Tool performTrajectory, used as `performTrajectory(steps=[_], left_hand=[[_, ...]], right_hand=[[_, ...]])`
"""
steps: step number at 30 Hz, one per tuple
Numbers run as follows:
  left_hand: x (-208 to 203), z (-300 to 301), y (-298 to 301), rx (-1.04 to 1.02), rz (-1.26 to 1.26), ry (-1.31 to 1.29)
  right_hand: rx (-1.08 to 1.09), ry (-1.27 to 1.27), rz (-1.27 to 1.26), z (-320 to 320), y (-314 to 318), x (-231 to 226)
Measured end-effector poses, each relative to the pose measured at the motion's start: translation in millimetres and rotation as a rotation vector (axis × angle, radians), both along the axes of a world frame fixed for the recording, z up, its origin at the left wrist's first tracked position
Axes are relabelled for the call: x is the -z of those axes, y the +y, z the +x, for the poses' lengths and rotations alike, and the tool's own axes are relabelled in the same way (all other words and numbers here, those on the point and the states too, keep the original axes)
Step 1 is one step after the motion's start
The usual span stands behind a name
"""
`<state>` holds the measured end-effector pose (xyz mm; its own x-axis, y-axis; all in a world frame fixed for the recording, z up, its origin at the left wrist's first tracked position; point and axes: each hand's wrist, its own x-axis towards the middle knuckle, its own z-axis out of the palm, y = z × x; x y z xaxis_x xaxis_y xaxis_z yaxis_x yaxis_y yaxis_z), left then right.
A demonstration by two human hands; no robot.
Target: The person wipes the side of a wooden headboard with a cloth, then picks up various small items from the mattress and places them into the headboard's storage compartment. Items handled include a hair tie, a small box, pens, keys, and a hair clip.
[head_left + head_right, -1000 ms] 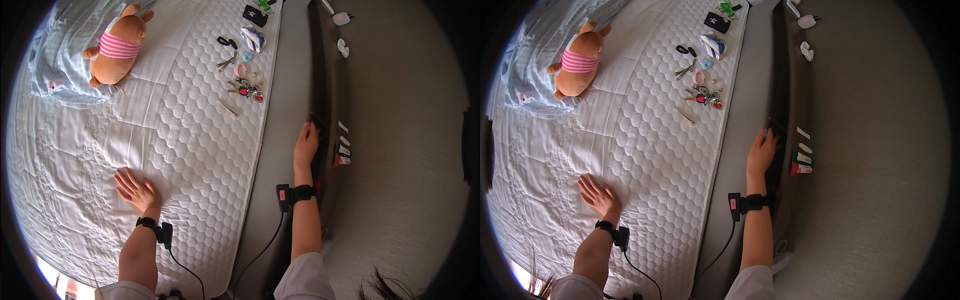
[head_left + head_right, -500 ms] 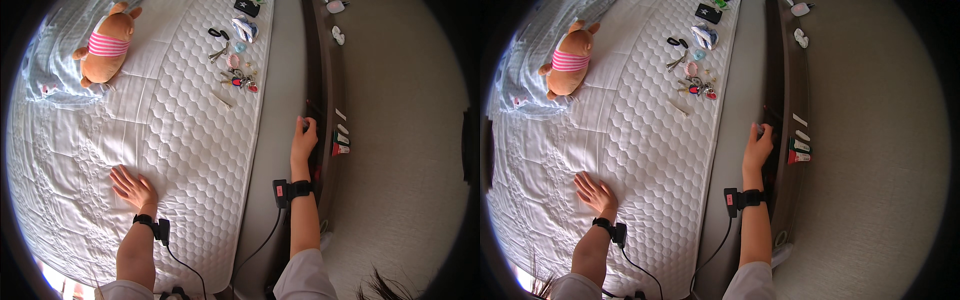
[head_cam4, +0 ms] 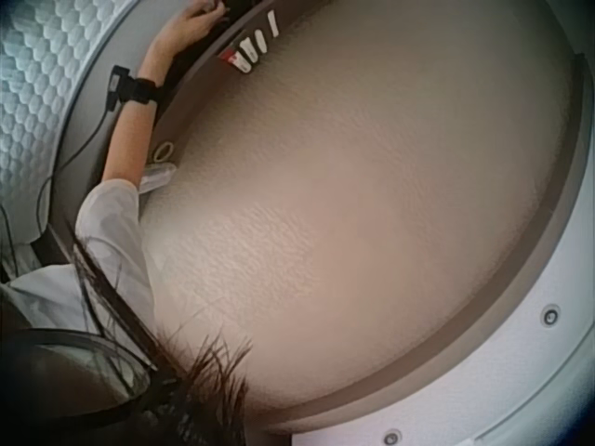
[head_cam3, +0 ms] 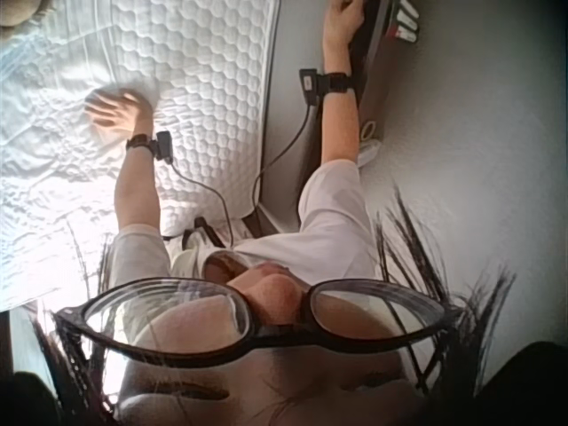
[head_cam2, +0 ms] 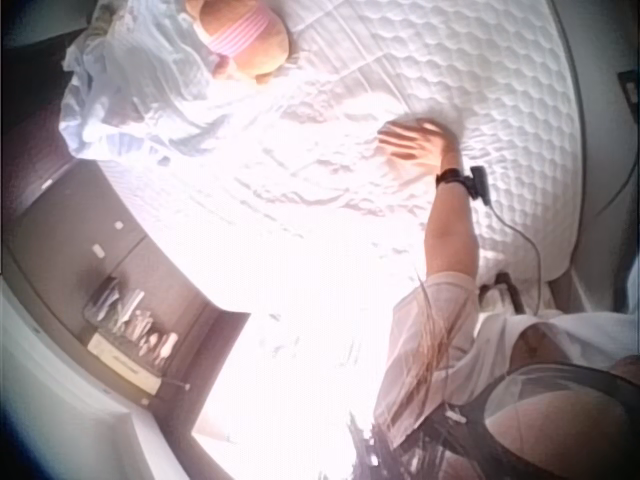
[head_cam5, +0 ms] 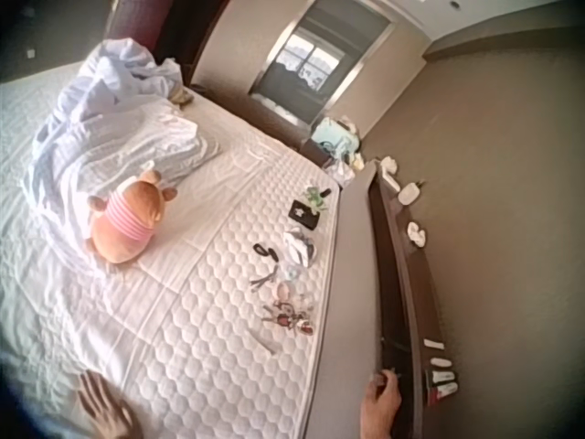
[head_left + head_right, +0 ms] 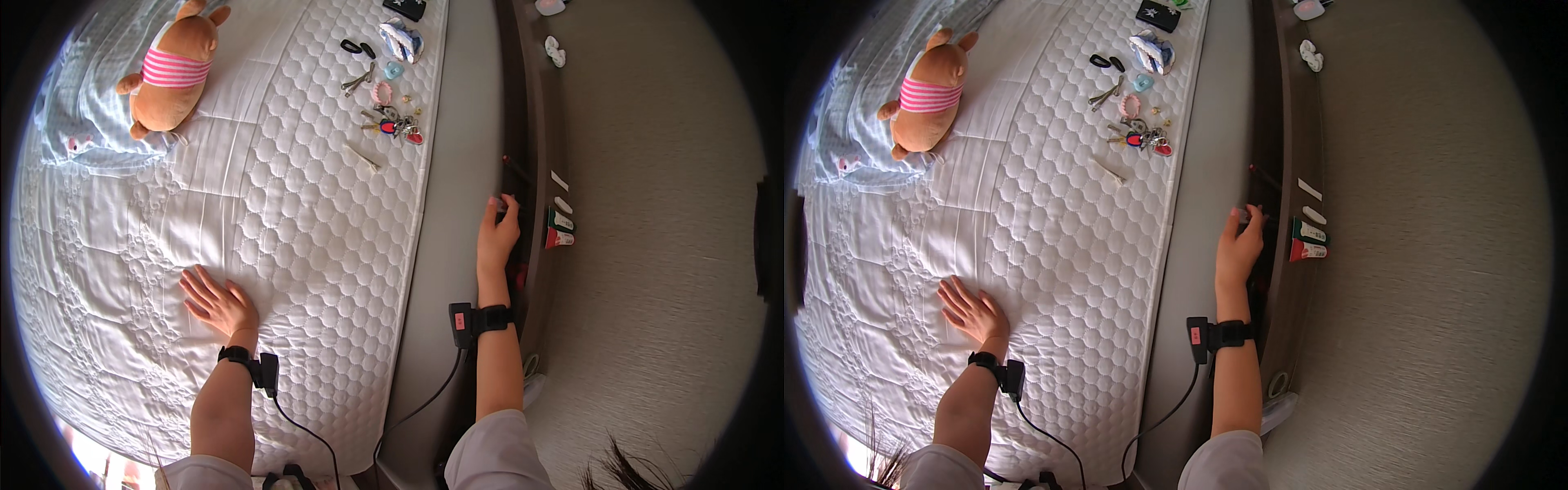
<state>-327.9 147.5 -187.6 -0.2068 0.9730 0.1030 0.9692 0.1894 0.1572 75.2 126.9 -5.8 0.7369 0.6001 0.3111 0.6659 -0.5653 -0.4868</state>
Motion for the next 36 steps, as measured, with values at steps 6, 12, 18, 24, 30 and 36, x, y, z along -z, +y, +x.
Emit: performTrajectory(steps=[6, 12, 18, 24, 30, 36], left_hand=[[-1.8, 0.4, 0.1, 0.002, -0.011, 0.005], [-2.0, 0.3, 0.4, -0.002, -0.017, 0.01], [-1.2, 0.1, 0.1, -0.003, -0.023, 0.009], [0.7, 0.0, -0.3, -0.012, -0.024, 0.001], [0.5, 0.1, -0.8, -0.005, -0.032, 0.002], [0.3, -0.2, -0.2, 0.0, -0.015, 0.014]], right_hand=[[-0.009, -0.079, -0.103, 0.4, -1.7, 2.9], [-0.092, -0.146, -0.055, 10.1, 17.5, -11.1], [-0.051, -0.003, -0.031, 59.2, 54.6, -15.5], [-0.034, 0.21, -0.032, 86.7, 49.6, -1.8], [-0.034, 0.118, -0.021, 75.8, 40.0, -1.1], [-0.014, 0.041, -0.111, 77.7, 50.2, -10.3]])
